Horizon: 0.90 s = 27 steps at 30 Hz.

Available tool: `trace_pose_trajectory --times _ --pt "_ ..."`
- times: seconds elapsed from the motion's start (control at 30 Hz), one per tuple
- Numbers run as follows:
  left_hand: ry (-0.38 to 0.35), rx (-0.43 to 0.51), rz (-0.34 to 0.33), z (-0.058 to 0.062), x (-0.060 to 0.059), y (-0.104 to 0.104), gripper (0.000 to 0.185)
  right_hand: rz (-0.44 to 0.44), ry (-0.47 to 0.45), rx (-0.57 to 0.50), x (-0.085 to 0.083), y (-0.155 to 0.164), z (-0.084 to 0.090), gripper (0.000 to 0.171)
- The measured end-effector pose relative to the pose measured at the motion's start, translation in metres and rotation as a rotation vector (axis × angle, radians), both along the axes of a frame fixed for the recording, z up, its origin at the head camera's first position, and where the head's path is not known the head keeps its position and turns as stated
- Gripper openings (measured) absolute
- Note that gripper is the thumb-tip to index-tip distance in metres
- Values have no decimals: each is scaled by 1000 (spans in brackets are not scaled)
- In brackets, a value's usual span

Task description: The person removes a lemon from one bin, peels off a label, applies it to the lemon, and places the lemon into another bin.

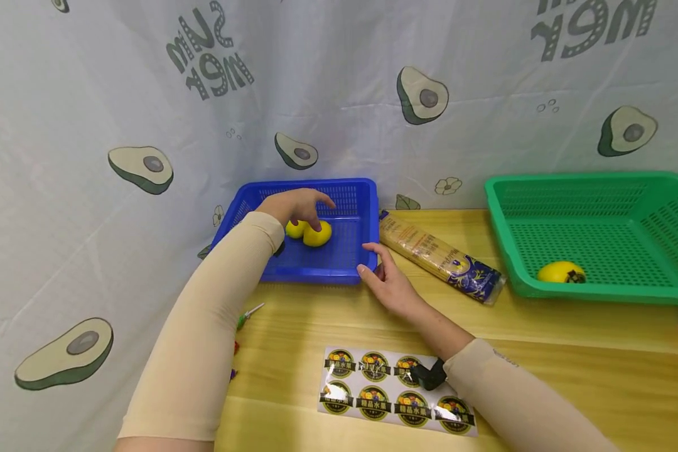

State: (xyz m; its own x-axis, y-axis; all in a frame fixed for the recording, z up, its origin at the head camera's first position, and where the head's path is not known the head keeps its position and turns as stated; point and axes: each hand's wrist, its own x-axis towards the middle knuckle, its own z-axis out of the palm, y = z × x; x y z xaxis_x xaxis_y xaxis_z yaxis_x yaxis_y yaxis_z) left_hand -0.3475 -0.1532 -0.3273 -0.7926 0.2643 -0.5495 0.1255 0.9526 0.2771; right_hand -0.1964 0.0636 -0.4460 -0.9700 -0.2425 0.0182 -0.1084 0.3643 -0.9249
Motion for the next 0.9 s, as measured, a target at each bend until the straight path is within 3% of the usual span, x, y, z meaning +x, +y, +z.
trace_pose_trajectory --times 0.33,0.9 --pt "-39 -12 49 -23 -9 6 65 -22 15 36 -1 -3 -5 48" --pt "-118 35 65 -37 -14 -1 61 -16 6 36 -1 -2 -5 47"
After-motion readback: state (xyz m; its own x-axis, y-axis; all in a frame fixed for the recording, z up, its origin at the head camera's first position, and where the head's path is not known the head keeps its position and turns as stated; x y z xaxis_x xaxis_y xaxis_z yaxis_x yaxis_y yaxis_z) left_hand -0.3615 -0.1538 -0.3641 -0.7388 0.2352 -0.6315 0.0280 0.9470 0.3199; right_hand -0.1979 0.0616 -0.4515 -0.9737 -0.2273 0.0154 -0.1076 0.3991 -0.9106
